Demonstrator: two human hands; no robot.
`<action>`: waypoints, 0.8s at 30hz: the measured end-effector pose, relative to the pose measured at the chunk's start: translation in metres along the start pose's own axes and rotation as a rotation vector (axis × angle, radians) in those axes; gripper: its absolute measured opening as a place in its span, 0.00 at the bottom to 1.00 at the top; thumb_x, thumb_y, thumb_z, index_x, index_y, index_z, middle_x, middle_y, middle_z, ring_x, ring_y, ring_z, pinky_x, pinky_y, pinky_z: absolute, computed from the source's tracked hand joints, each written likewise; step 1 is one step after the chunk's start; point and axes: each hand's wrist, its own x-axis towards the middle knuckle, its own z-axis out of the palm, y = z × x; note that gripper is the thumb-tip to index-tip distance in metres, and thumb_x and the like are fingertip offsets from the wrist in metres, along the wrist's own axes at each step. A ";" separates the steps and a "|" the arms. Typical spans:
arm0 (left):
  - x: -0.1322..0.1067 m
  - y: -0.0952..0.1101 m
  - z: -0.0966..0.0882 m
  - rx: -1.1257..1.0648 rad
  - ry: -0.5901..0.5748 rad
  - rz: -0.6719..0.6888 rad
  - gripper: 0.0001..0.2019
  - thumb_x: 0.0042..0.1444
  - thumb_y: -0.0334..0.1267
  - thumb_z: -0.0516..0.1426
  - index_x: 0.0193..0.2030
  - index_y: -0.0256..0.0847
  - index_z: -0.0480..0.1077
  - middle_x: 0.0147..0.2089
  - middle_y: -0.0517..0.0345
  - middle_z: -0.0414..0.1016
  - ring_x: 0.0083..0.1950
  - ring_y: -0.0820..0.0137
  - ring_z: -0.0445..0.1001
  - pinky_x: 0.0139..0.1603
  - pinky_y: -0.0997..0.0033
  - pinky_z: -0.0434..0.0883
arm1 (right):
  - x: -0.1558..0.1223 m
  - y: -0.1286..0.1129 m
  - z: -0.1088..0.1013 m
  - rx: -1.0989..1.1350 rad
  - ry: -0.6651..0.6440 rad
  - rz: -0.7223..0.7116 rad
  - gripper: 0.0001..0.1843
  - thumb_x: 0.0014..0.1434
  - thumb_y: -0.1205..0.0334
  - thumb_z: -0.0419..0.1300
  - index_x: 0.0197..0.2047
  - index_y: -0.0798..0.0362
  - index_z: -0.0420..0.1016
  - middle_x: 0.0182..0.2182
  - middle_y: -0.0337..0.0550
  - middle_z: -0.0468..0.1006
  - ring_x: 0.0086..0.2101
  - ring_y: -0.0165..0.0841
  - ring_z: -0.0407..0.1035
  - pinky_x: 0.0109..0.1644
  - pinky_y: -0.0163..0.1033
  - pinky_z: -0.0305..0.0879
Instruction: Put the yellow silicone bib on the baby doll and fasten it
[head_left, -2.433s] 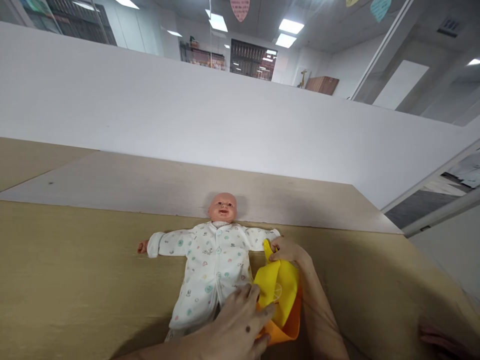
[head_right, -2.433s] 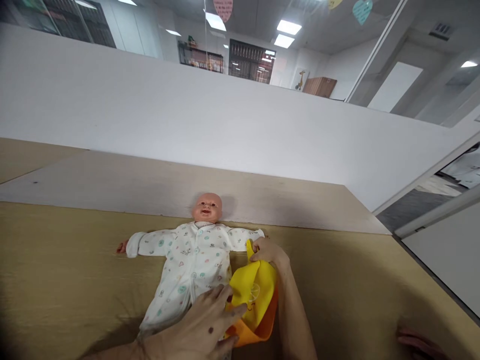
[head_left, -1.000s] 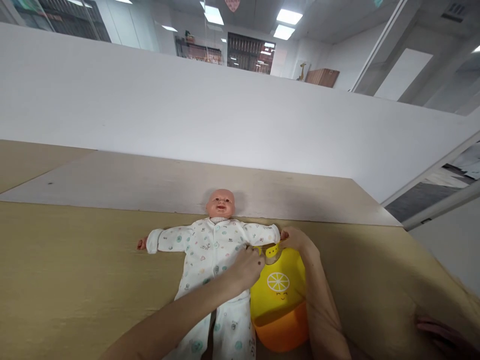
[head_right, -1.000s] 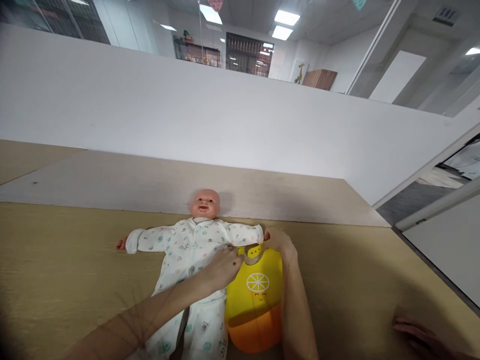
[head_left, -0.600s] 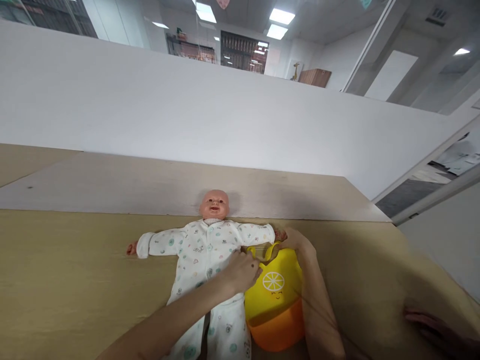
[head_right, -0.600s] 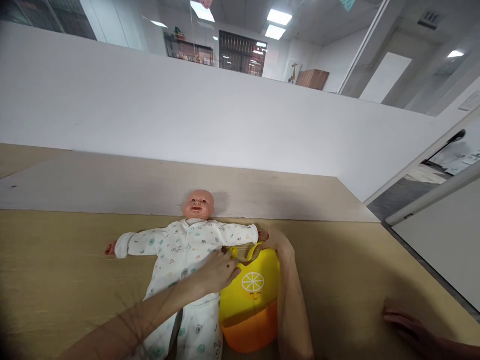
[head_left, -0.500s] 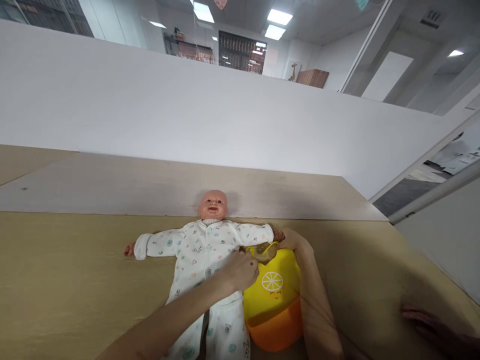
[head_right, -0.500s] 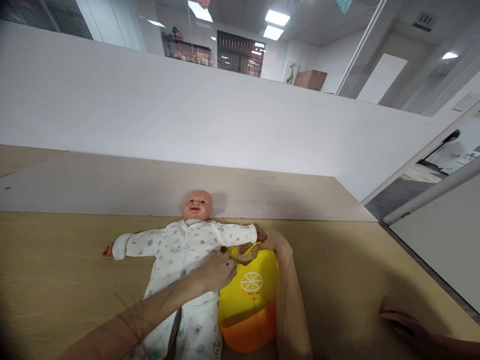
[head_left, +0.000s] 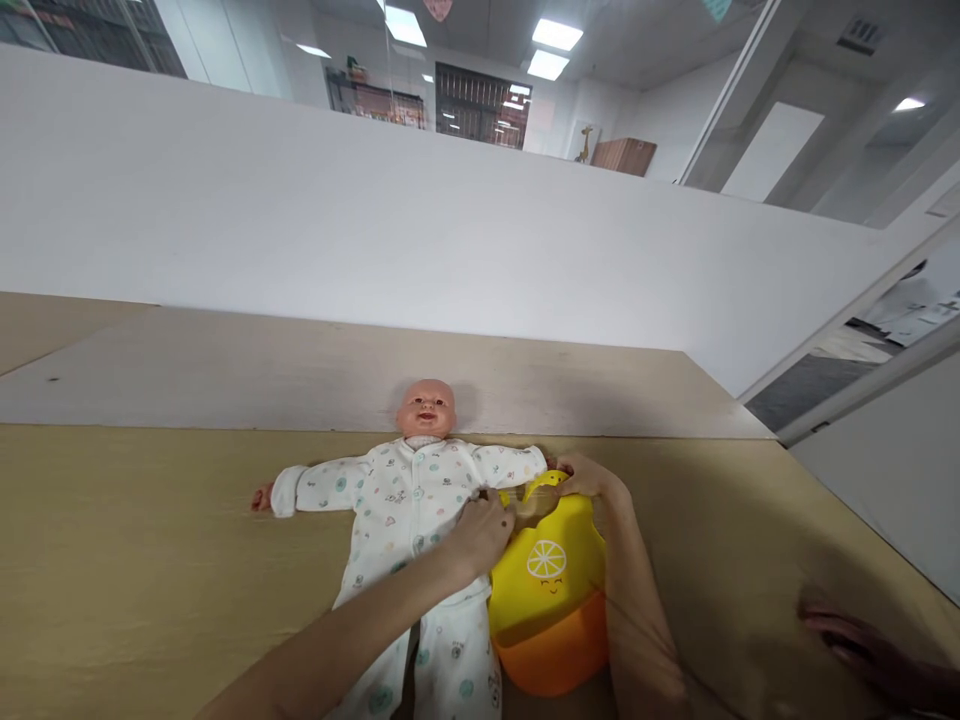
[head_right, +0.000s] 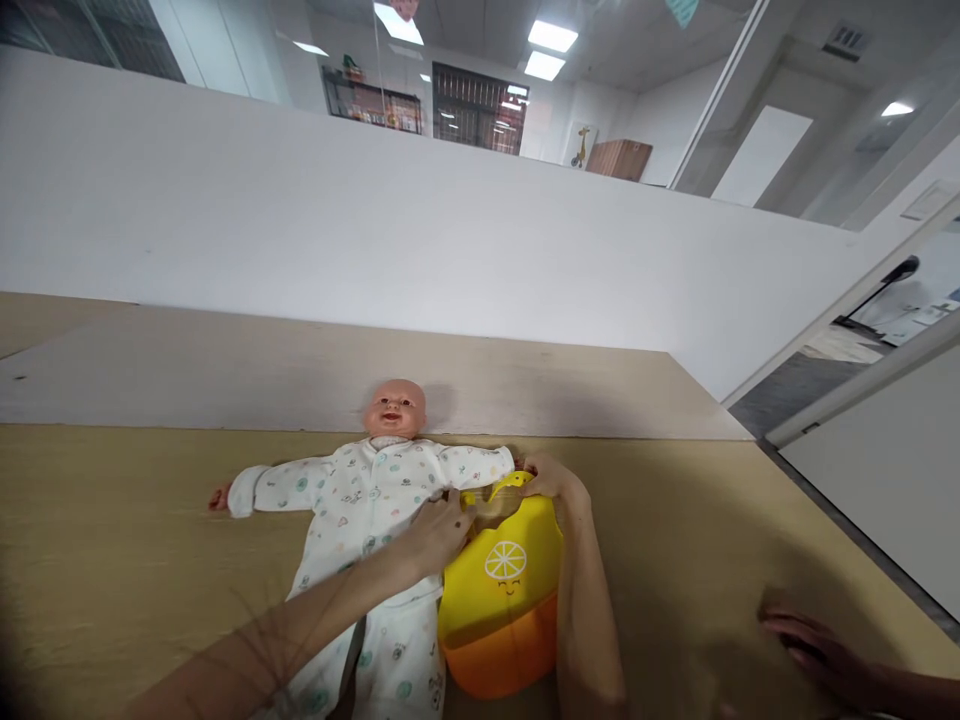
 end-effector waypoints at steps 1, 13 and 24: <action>0.001 0.001 0.000 0.004 0.001 -0.010 0.16 0.55 0.30 0.48 0.46 0.37 0.71 0.47 0.40 0.71 0.40 0.56 0.72 0.38 0.62 0.66 | -0.004 -0.003 -0.002 0.013 -0.014 -0.028 0.10 0.40 0.63 0.63 0.24 0.57 0.64 0.21 0.34 0.64 0.24 0.24 0.56 0.27 0.31 0.49; 0.010 0.007 0.004 0.089 -0.086 -0.084 0.25 0.51 0.27 0.49 0.59 0.29 0.61 0.50 0.30 0.68 0.43 0.52 0.73 0.37 0.61 0.69 | -0.006 -0.017 -0.009 0.425 0.185 -0.262 0.21 0.52 0.45 0.56 0.31 0.57 0.65 0.27 0.41 0.72 0.30 0.29 0.65 0.37 0.33 0.60; 0.022 0.000 0.014 -0.063 -0.132 -0.111 0.21 0.49 0.34 0.54 0.51 0.27 0.65 0.46 0.36 0.74 0.47 0.54 0.72 0.43 0.58 0.70 | 0.007 -0.013 0.002 0.522 0.232 -0.178 0.13 0.49 0.55 0.57 0.30 0.57 0.64 0.25 0.40 0.70 0.27 0.28 0.64 0.32 0.33 0.60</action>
